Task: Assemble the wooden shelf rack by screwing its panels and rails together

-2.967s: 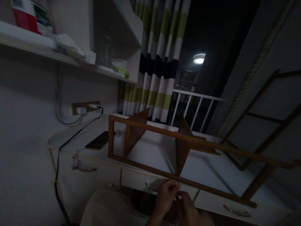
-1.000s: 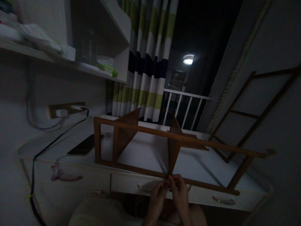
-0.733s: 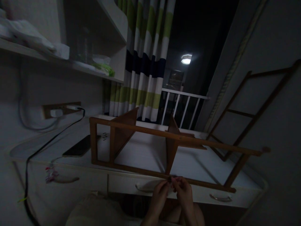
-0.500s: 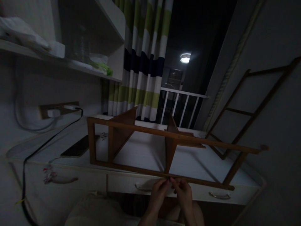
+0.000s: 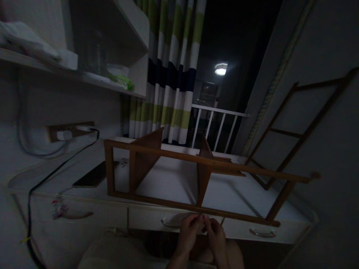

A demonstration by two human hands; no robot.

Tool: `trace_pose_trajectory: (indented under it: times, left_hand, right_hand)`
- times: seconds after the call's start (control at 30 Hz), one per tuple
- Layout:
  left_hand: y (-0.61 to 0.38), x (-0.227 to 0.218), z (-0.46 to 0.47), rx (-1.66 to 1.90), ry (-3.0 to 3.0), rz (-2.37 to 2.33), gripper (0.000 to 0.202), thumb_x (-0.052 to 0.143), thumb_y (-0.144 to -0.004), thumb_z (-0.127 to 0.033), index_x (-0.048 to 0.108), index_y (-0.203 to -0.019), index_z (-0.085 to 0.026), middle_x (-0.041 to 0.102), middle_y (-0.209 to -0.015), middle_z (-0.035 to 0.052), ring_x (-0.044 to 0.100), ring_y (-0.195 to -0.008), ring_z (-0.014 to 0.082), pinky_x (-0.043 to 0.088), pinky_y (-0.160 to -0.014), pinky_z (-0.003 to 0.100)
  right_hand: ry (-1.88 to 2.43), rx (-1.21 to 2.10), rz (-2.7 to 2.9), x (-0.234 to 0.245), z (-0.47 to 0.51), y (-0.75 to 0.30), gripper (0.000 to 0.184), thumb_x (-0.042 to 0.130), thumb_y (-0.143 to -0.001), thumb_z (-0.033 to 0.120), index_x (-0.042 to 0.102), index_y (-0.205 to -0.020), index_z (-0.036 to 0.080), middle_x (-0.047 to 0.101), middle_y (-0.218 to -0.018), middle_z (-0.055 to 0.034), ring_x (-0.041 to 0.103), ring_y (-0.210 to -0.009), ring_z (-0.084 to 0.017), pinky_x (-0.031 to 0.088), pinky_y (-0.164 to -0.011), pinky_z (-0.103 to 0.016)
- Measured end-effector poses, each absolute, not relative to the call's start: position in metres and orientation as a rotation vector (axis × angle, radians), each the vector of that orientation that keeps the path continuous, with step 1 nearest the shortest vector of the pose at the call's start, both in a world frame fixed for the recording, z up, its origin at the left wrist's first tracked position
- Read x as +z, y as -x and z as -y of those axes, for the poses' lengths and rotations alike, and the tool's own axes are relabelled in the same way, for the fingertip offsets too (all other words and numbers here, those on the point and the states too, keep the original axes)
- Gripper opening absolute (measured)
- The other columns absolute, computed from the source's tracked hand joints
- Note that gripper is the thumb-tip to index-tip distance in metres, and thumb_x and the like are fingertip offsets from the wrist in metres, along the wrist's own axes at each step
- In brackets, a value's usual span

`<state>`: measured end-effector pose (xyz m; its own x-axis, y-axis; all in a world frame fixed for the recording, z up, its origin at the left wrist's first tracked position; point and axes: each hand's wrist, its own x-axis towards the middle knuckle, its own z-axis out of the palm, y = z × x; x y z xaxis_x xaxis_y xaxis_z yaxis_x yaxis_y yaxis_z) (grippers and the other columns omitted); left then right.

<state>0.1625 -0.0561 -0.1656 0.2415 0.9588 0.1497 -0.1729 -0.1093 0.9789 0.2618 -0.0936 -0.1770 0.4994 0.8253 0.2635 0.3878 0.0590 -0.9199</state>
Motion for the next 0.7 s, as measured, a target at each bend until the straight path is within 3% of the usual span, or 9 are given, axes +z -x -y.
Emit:
trace_pose_trajectory:
  times: [0.33,0.53,0.7]
  left_hand:
    - [-0.160,-0.167,0.058,1.174,-1.484,-0.935,0.034,0.049,-0.077,-0.044,0.064,-0.074,-0.014,0.065,-0.074,0.0058,0.058,-0.073,0.0193,0.042,-0.069,0.027]
    - [-0.159,-0.162,0.060,1.160,-1.536,-0.980,0.030,0.047,-0.078,-0.041,0.062,-0.071,-0.016,0.063,-0.070,0.0033,0.057,-0.069,0.0178,0.040,-0.065,0.025]
    - [-0.157,-0.157,0.062,1.164,-1.518,-0.979,0.028,0.048,-0.077,-0.040,0.061,-0.070,-0.016,0.063,-0.068,0.0029,0.057,-0.067,0.0175,0.040,-0.064,0.025]
  right_hand:
    - [1.538,0.477,1.124,-0.190,0.100,-0.253,0.046,0.034,-0.081,0.058,0.057,-0.077,0.018,0.065,-0.065,-0.0048,0.062,-0.063,-0.019,0.047,-0.054,-0.024]
    - [1.624,0.334,1.119,-0.200,0.110,-0.249,0.038,0.039,-0.083,0.052,0.054,-0.094,0.020,0.067,-0.078,-0.0048,0.063,-0.063,-0.018,0.047,-0.058,-0.026]
    - [1.776,0.216,1.230,-0.210,0.109,-0.248,0.043,0.029,-0.086,0.049,0.056,-0.100,0.019,0.068,-0.085,-0.0085,0.065,-0.073,-0.022,0.046,-0.062,-0.028]
